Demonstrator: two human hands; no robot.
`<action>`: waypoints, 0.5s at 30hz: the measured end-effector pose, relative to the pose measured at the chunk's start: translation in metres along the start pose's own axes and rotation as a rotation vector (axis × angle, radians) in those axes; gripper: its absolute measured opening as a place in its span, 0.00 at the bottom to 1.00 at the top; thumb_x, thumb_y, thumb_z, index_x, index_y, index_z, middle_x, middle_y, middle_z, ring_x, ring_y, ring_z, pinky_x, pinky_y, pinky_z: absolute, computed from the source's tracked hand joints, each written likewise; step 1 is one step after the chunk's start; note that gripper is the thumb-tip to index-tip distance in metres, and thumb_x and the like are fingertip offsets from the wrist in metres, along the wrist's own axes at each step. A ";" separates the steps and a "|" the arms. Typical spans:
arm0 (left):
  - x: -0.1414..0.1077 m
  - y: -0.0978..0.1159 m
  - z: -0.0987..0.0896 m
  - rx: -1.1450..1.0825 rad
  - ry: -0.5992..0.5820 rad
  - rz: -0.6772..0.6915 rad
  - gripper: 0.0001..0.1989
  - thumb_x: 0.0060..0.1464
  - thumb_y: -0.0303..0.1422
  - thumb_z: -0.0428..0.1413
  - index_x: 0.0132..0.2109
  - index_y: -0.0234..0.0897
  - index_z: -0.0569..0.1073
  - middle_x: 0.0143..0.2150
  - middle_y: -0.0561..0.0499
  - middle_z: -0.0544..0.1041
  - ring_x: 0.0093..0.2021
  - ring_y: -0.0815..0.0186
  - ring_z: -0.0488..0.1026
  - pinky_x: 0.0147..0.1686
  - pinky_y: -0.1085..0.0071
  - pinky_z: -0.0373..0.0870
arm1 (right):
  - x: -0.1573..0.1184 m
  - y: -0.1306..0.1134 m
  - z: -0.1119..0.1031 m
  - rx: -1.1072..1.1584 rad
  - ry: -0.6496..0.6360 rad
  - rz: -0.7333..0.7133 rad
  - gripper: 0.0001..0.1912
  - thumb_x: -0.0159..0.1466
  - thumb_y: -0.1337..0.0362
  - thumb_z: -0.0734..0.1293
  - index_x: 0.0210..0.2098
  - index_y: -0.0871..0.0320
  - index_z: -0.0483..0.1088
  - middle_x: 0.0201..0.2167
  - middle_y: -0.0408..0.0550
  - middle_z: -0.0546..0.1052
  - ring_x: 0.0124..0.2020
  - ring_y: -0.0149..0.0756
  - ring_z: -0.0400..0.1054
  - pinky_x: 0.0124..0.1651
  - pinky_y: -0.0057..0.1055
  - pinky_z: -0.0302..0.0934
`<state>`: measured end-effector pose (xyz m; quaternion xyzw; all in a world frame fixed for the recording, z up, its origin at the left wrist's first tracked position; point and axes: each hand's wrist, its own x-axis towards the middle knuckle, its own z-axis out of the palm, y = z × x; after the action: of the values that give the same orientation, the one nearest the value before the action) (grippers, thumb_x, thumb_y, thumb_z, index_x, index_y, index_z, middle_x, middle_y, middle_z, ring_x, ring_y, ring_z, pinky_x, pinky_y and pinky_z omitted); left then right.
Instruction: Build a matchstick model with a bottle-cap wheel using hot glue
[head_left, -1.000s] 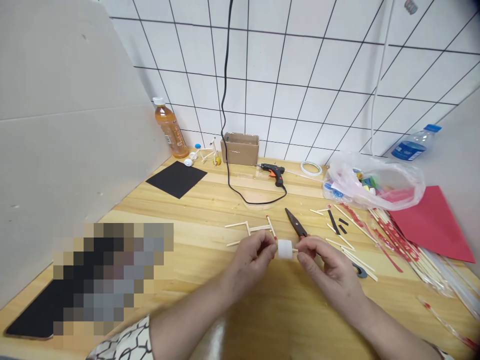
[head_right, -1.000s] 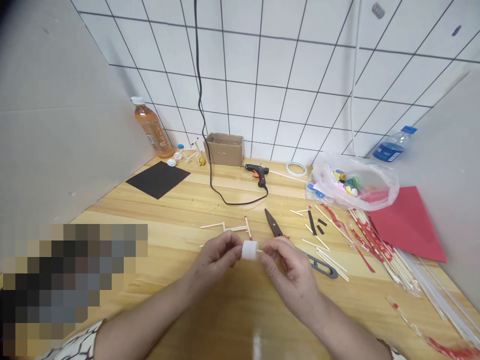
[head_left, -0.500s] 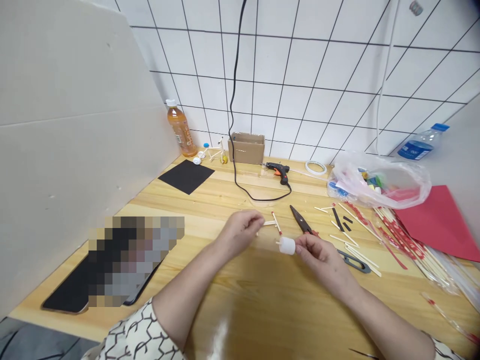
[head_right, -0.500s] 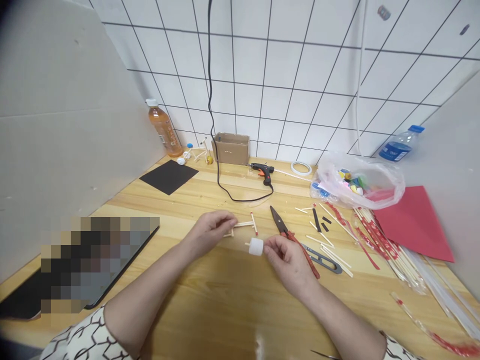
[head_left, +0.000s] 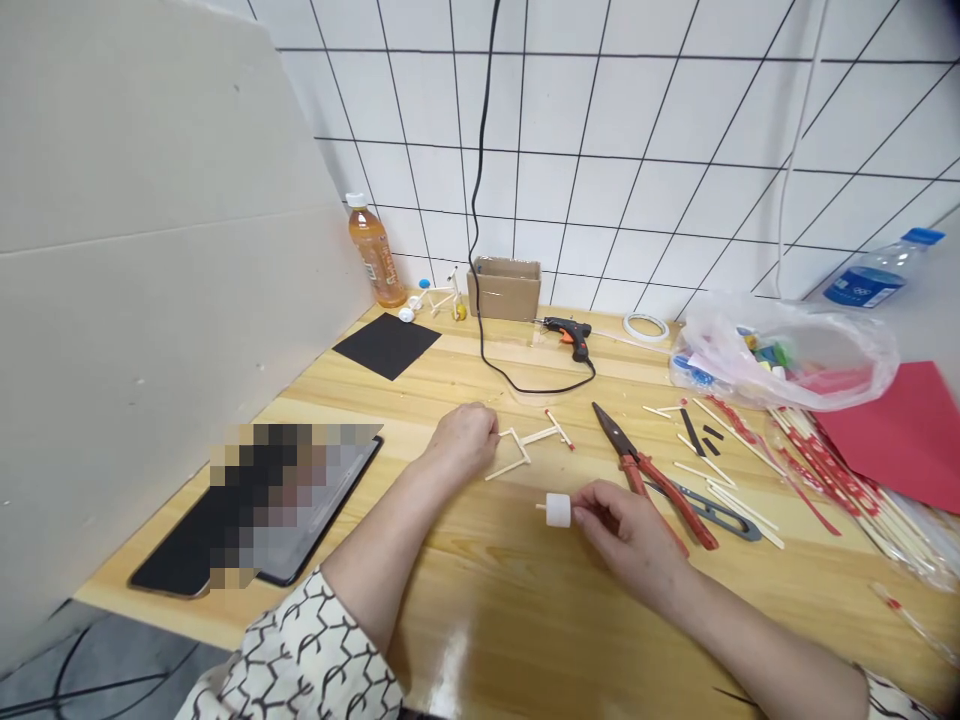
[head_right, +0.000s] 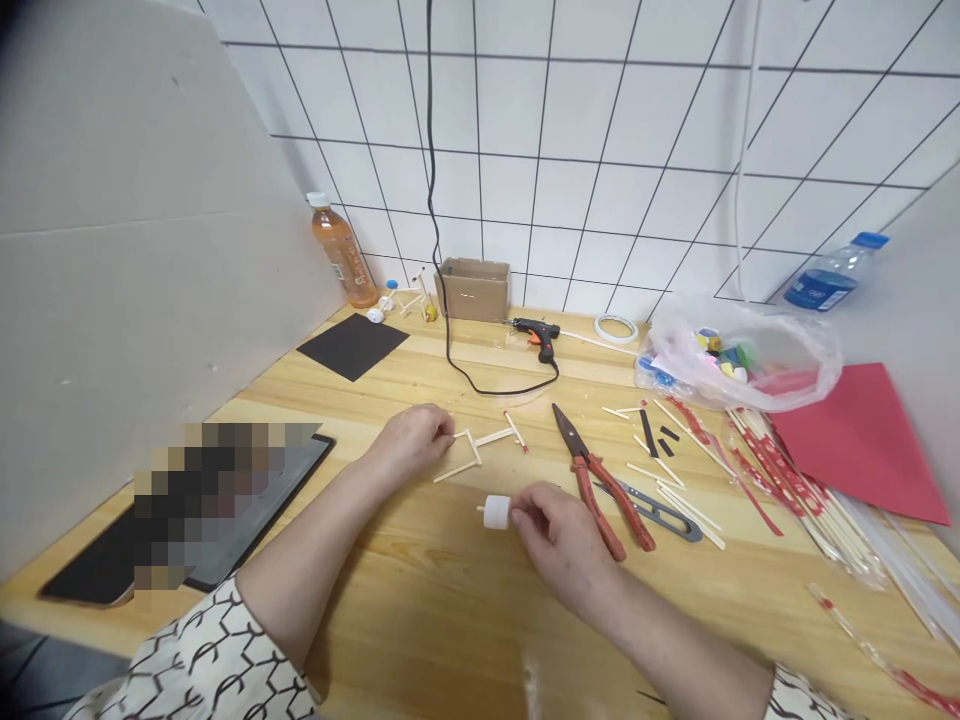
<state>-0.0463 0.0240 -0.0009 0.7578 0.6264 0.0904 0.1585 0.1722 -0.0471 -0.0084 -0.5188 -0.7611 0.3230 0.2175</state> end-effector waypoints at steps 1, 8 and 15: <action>-0.001 0.001 -0.001 0.003 -0.013 -0.006 0.10 0.46 0.24 0.48 0.28 0.34 0.74 0.30 0.45 0.75 0.34 0.60 0.71 0.34 0.70 0.64 | 0.000 0.001 0.001 -0.017 0.000 -0.012 0.08 0.60 0.65 0.58 0.28 0.58 0.67 0.23 0.43 0.70 0.25 0.32 0.62 0.28 0.29 0.57; -0.006 0.003 -0.003 -0.021 -0.076 -0.027 0.09 0.43 0.24 0.48 0.24 0.35 0.73 0.24 0.47 0.74 0.27 0.64 0.69 0.29 0.72 0.61 | 0.001 0.004 0.006 -0.101 -0.018 -0.067 0.08 0.61 0.67 0.57 0.28 0.58 0.66 0.24 0.45 0.71 0.26 0.34 0.63 0.29 0.31 0.57; -0.009 0.004 -0.006 -0.124 -0.081 -0.046 0.08 0.43 0.25 0.48 0.25 0.35 0.72 0.25 0.48 0.74 0.27 0.64 0.68 0.28 0.72 0.59 | 0.000 0.006 0.007 -0.122 -0.018 -0.125 0.06 0.61 0.68 0.58 0.30 0.57 0.66 0.26 0.45 0.72 0.28 0.34 0.65 0.31 0.31 0.58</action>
<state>-0.0462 0.0155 0.0062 0.7349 0.6300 0.0948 0.2324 0.1716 -0.0476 -0.0170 -0.4796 -0.8121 0.2664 0.1985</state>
